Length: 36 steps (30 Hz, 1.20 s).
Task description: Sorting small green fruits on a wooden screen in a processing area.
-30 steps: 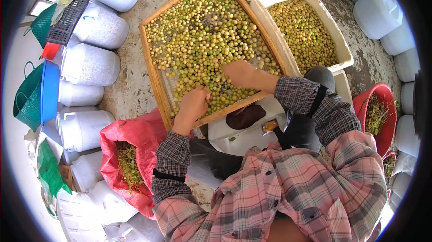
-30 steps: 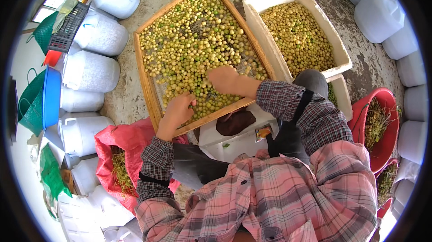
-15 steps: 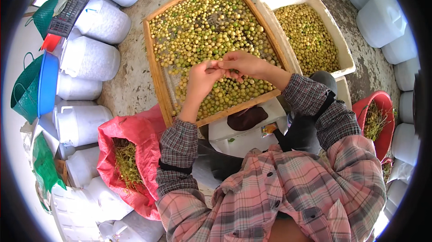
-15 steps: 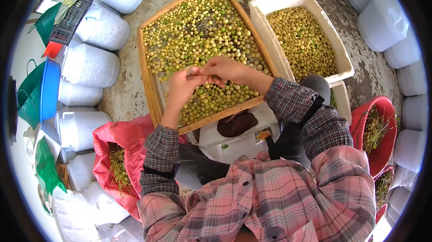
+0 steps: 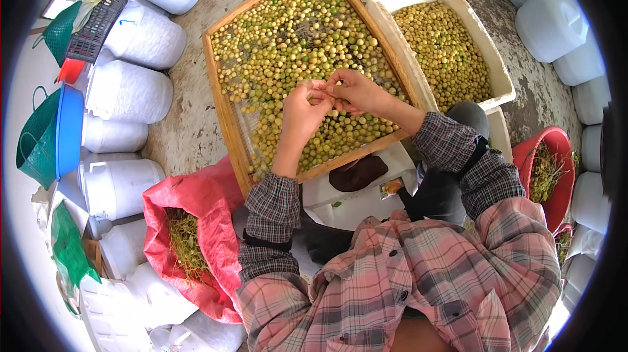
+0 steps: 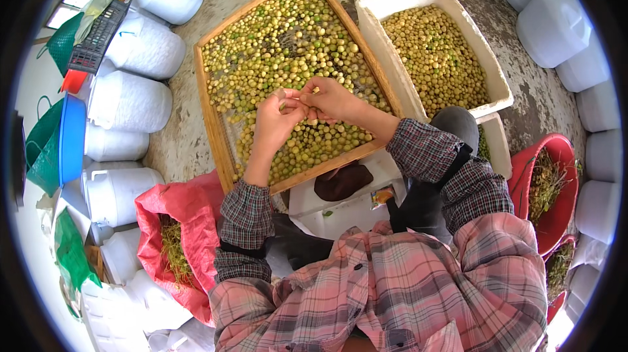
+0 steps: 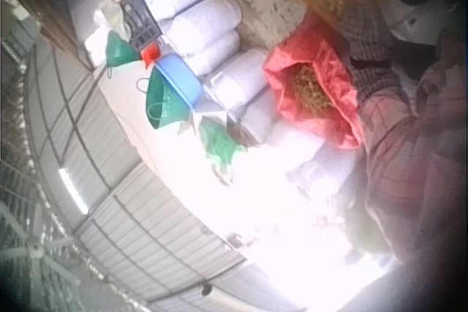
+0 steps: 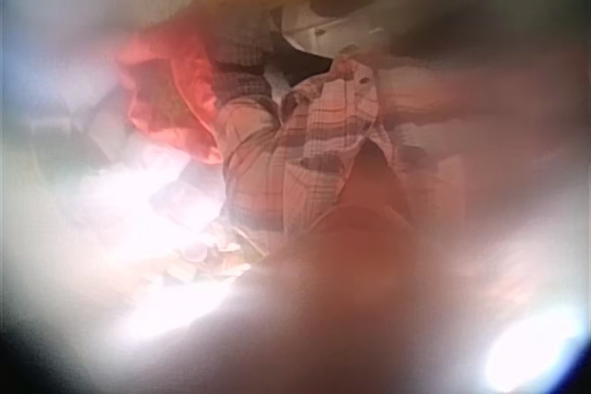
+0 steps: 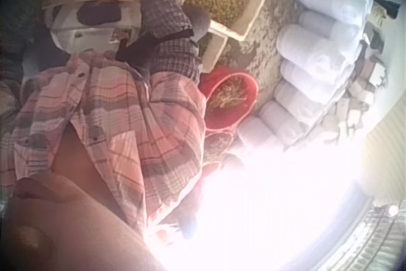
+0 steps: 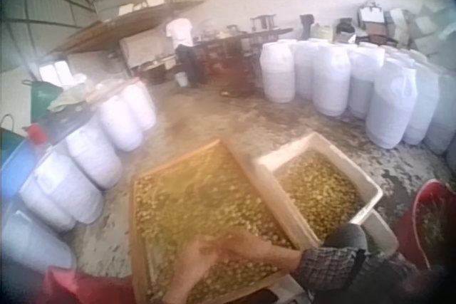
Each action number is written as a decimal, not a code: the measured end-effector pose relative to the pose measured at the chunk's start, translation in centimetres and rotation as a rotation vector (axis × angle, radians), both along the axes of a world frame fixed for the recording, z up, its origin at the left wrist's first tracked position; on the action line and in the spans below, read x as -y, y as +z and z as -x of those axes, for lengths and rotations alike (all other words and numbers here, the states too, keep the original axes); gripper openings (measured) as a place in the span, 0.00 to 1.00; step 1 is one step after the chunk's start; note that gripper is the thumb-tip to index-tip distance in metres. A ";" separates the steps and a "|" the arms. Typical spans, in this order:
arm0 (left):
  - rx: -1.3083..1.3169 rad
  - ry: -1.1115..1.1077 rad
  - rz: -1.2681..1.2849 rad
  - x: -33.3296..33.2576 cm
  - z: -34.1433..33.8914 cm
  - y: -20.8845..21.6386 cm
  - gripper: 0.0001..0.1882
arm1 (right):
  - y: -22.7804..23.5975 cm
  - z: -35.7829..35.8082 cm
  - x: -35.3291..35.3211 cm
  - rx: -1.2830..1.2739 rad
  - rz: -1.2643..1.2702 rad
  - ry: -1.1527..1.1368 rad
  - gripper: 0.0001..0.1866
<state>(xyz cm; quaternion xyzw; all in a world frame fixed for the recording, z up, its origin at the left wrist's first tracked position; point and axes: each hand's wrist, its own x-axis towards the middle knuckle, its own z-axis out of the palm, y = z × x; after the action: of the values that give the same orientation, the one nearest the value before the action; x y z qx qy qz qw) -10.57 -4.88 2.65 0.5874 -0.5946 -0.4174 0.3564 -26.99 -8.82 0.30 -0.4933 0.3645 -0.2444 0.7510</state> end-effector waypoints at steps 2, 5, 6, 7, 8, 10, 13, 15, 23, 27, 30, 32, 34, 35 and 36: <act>0.027 0.012 0.001 0.0 0.4 0.2 0.11 | 0.1 0.1 0.0 -0.013 0.023 -0.009 0.08; 0.003 0.023 0.014 0.0 1.1 0.5 0.12 | 0.0 0.4 0.1 0.069 -0.021 0.024 0.07; 0.069 0.033 0.066 0.0 1.2 0.3 0.11 | -0.3 0.9 0.4 0.142 -0.082 0.055 0.07; 0.136 0.044 0.117 -0.1 1.2 0.0 0.09 | -0.5 1.3 0.5 0.215 -0.144 0.088 0.06; 0.202 0.056 0.169 0.0 1.1 -0.5 0.08 | -0.2 1.7 0.5 0.236 -0.174 0.085 0.06; 0.227 0.036 0.164 -0.7 -0.3 -1.7 0.05 | 0.4 2.5 0.4 0.278 -0.236 0.081 0.05; 0.524 -0.091 0.195 -1.9 -1.4 -3.9 0.05 | -1.2 3.8 1.7 -0.206 0.196 0.152 0.04; 0.703 -0.136 0.200 -2.4 -1.7 -4.8 0.07 | -2.2 3.3 1.3 -0.388 0.615 0.211 0.05; 0.847 -0.152 0.000 -2.5 -1.0 -5.0 0.06 | -2.4 1.0 1.1 -0.933 0.966 0.641 0.05; 0.776 -0.117 -0.010 -2.7 -0.5 -4.6 0.07 | -2.8 1.7 1.9 -0.725 0.850 0.515 0.04; 0.260 0.020 -0.153 -2.7 -1.5 -3.6 0.07 | -1.0 2.4 2.2 -0.429 0.552 0.261 0.07; -0.457 0.201 -0.371 -2.2 -1.6 -2.7 0.10 | 2.0 2.0 2.3 -0.353 0.333 0.176 0.08; -0.812 0.179 -0.388 -1.9 -1.7 -2.6 0.16 | 2.9 0.4 1.6 -0.187 0.415 0.195 0.08; -0.987 0.162 -0.393 -1.8 -1.8 -2.6 0.19 | 3.3 -0.4 1.3 -0.161 0.465 0.219 0.08; -1.082 0.194 -0.405 -1.9 -2.1 -2.7 0.20 | 3.5 -1.1 1.2 -0.132 0.516 0.245 0.09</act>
<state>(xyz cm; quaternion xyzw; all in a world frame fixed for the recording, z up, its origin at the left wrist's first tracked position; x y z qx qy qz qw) -8.49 -2.94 -0.08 0.3991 -0.1801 -0.7289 0.5264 -25.89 -10.01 3.83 -0.7231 0.2761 -0.2037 0.5995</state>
